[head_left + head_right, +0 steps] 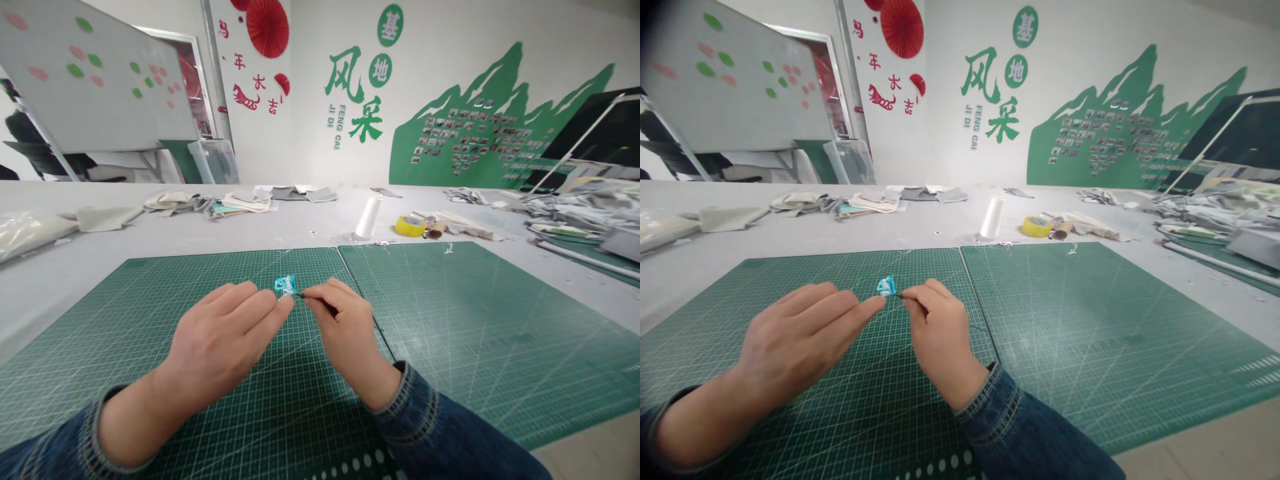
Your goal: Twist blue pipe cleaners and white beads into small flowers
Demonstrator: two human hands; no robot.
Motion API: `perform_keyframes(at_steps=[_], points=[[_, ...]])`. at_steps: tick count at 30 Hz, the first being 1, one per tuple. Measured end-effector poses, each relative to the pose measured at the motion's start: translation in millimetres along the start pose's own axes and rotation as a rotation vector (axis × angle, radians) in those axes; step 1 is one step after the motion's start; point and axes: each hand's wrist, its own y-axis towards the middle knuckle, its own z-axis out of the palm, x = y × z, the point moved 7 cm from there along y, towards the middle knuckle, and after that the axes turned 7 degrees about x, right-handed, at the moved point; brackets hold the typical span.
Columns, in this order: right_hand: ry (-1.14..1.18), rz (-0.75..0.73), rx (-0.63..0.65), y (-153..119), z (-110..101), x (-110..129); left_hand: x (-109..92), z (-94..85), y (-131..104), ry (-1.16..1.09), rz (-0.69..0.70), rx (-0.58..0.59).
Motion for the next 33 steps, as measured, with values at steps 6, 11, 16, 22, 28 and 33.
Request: perform_keyframes(at_steps=[6, 11, 16, 22, 28, 33], points=[[-0.260, -0.076, 0.193, -3.8, 12.4, 7.0, 14.4, 3.4, 7.7, -0.106, -0.085, 0.096], [-0.335, -0.125, 0.279, -5.8, 19.3, 10.4, 20.8, 10.1, 10.1, -0.175, -0.160, 0.172], [-0.141, -0.159, 0.380, -6.4, 25.7, 12.2, 41.8, 23.9, 5.6, -0.399, -0.342, 0.265], [0.183, -0.081, 0.416, -0.4, 23.8, 14.0, 66.9, 47.2, -4.5, -0.775, -0.592, 0.384], [0.444, 0.107, 0.421, 2.2, 24.0, 6.1, 64.6, 81.8, -20.9, -1.266, -0.809, 0.503], [0.690, 0.278, 0.306, 1.7, 21.8, -9.9, 49.2, 103.0, -29.5, -1.641, -0.940, 0.418]])
